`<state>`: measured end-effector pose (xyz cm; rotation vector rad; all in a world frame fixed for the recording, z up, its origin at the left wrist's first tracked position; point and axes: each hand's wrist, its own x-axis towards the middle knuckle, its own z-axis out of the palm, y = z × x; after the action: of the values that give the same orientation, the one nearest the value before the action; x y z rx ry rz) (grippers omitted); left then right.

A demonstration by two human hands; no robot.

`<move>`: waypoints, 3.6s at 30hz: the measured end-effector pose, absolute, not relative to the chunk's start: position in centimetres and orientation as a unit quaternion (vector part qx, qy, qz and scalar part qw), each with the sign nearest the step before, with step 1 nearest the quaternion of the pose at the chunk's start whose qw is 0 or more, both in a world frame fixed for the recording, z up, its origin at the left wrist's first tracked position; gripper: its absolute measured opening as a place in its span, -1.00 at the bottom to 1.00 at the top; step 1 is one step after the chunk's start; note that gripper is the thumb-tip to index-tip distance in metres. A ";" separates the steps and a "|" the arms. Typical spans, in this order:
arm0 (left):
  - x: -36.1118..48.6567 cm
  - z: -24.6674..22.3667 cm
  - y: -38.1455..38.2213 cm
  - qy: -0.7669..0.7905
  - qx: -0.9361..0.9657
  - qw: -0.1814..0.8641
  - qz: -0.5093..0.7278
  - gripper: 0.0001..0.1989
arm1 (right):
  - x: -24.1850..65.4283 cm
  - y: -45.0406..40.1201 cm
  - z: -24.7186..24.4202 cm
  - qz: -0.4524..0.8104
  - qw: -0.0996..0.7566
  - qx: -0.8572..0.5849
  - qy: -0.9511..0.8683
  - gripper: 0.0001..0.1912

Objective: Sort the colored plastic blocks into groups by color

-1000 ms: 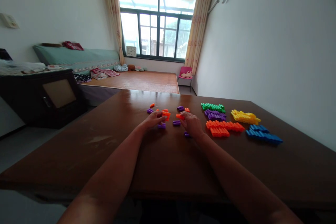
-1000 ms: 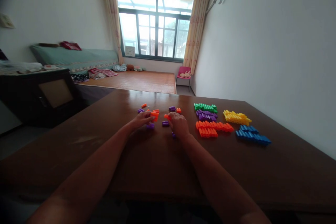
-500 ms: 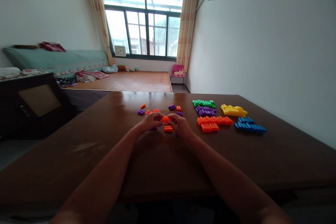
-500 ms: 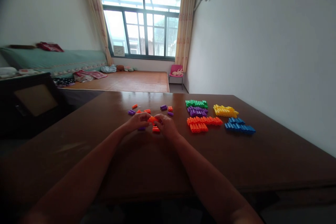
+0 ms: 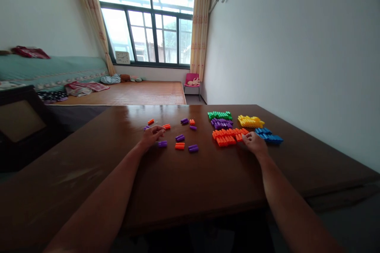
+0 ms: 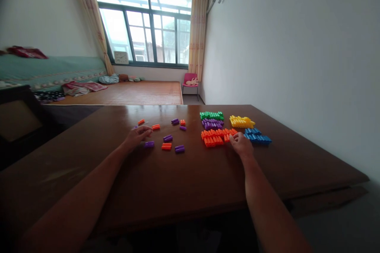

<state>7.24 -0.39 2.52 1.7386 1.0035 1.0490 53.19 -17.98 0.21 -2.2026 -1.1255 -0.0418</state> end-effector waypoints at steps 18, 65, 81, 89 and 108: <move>3.6 -1.1 3.5 0.531 0.707 0.188 0.427 -0.66 | 36.8 -13.0 3.9 -0.006 0.287 -0.595 -0.750 -0.72; 4.4 0.4 2.3 0.441 0.798 0.232 0.339 -0.73 | 50.5 -17.4 -0.5 -0.072 0.337 -0.731 -0.589 -0.70; 4.9 0.3 2.0 0.435 0.798 0.238 0.341 -0.81 | 46.1 -17.6 2.0 -0.166 0.328 -0.734 -0.571 -0.61; 4.9 0.4 1.8 0.440 0.813 0.209 0.320 -0.81 | 30.9 -13.2 3.2 -0.034 0.174 -0.537 -0.825 -0.69; 4.5 0.1 2.8 0.440 0.836 0.166 0.282 -0.72 | 53.9 -18.0 0.1 0.012 0.436 -0.774 -0.459 -0.60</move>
<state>4.54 2.81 0.10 2.3816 1.2527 0.8019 53.86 -17.98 0.10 -1.9249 -1.1419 0.0299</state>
